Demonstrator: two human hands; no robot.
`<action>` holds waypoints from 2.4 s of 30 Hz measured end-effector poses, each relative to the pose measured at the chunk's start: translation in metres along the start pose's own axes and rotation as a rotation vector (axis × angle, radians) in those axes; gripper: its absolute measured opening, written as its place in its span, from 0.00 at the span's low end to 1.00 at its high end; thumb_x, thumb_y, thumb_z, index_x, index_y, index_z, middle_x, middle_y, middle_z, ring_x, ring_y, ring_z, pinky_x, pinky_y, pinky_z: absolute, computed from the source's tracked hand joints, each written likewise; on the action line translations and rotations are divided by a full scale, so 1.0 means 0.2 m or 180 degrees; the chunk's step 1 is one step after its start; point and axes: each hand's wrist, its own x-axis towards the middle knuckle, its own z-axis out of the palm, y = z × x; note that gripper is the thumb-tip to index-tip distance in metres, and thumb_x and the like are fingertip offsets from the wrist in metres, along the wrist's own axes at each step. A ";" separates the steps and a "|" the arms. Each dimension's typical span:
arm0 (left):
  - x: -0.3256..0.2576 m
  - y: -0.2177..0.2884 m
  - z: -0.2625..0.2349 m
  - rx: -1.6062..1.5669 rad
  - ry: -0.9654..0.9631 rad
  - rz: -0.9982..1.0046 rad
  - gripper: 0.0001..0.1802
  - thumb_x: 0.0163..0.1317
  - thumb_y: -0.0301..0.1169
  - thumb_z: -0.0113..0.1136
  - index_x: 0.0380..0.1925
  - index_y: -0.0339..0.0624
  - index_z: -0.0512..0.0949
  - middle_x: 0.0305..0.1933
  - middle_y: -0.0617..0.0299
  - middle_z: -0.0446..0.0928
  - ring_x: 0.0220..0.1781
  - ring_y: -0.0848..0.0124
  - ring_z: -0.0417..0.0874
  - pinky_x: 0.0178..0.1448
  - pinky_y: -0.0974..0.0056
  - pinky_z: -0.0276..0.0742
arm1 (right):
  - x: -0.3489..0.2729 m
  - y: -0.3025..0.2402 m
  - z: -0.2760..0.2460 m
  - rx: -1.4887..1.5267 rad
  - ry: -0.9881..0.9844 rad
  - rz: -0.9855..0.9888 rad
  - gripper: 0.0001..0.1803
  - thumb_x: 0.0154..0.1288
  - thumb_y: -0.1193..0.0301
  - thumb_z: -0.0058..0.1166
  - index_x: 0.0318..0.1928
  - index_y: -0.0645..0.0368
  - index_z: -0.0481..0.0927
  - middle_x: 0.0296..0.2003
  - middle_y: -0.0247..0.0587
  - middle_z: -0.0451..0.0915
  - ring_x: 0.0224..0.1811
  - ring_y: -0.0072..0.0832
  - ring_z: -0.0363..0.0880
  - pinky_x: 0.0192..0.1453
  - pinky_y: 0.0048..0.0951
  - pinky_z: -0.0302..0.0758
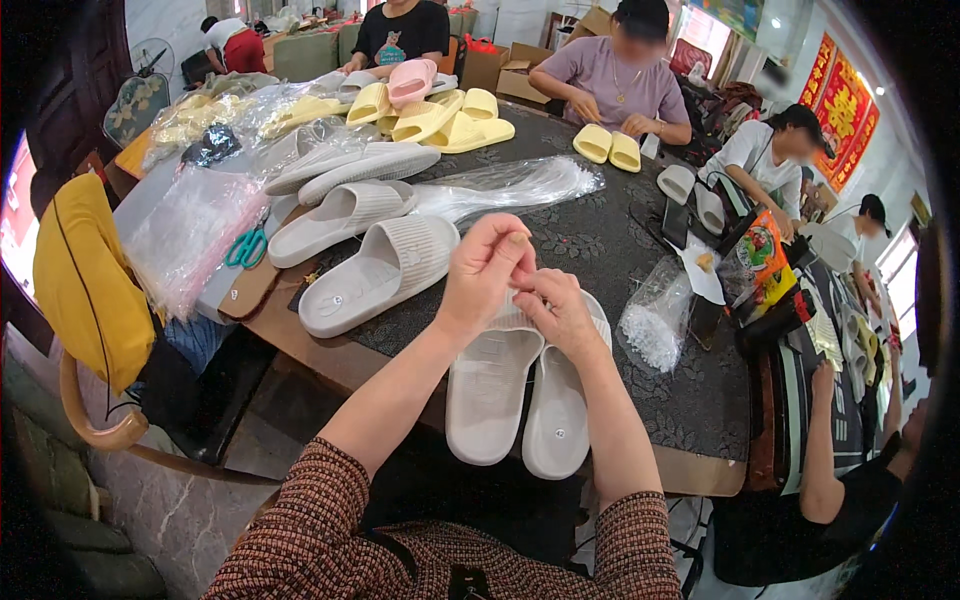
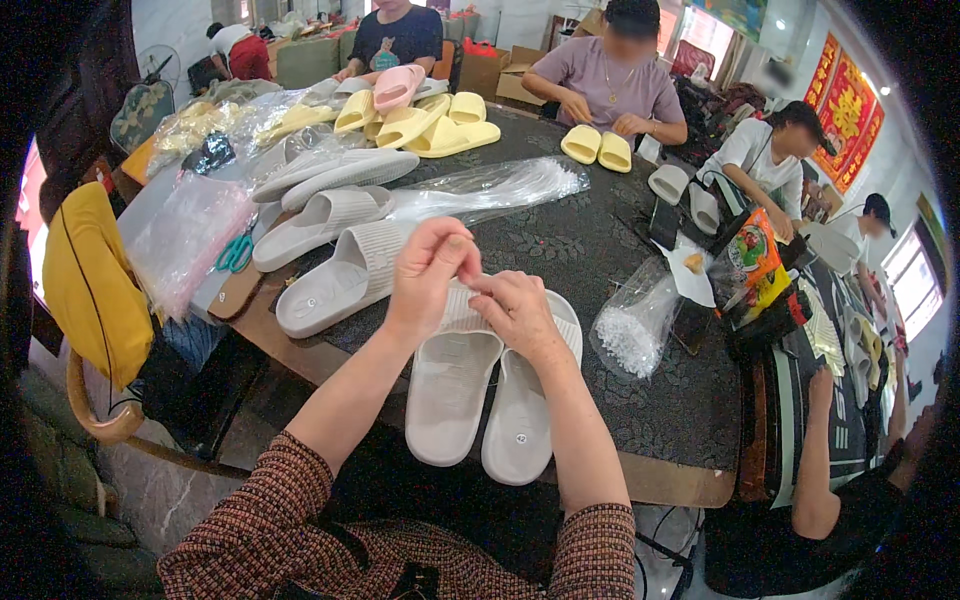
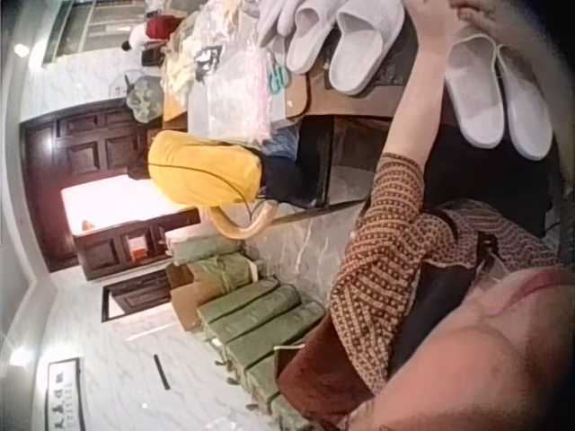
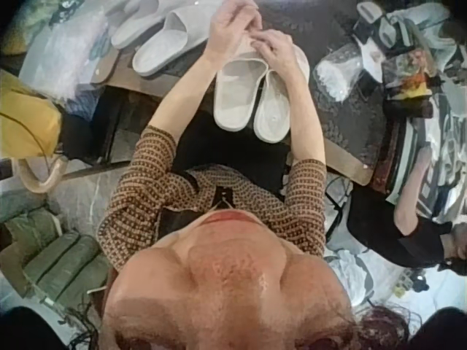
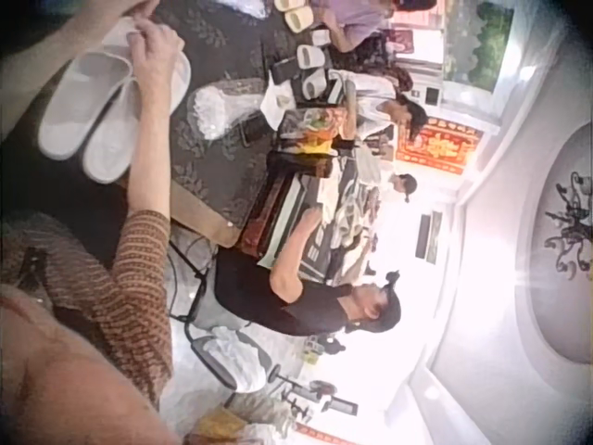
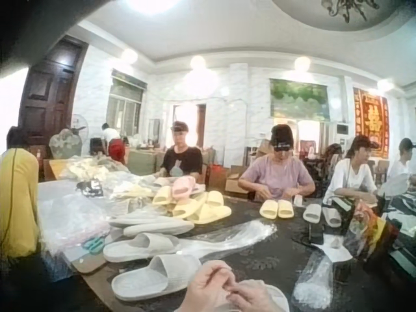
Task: The person connects pairs of slippers together by taking slippers on the table and threading plastic tag fasteners through them by hand.
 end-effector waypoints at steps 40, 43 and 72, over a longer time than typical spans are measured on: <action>-0.53 1.05 -0.66 0.2386 0.1354 0.1033 0.15 0.69 0.25 0.46 0.54 0.35 0.70 0.21 0.68 0.68 0.23 0.82 0.67 0.28 0.77 0.60 | -0.35 -0.49 -0.24 -0.1231 -0.0548 0.0929 0.03 0.61 0.75 0.50 0.34 0.60 0.77 0.28 0.48 0.77 0.33 0.45 0.76 0.37 0.43 0.73; -0.44 0.98 -0.77 0.2723 0.1361 0.0418 0.13 0.67 0.24 0.47 0.49 0.36 0.75 0.21 0.68 0.69 0.24 0.82 0.69 0.29 0.76 0.62 | -0.40 -0.61 -0.39 -0.1265 -0.0136 0.1069 0.04 0.59 0.78 0.51 0.34 0.63 0.78 0.27 0.52 0.77 0.31 0.48 0.76 0.36 0.41 0.72; 0.11 0.13 -0.85 0.5029 -0.0268 -0.0478 0.13 0.54 0.33 0.58 0.29 0.30 0.77 0.39 0.40 0.77 0.45 0.46 0.78 0.51 0.47 0.73 | -0.78 -0.37 -0.95 -0.1847 -0.0143 0.2175 0.09 0.65 0.68 0.50 0.39 0.58 0.81 0.31 0.51 0.81 0.32 0.47 0.80 0.35 0.38 0.75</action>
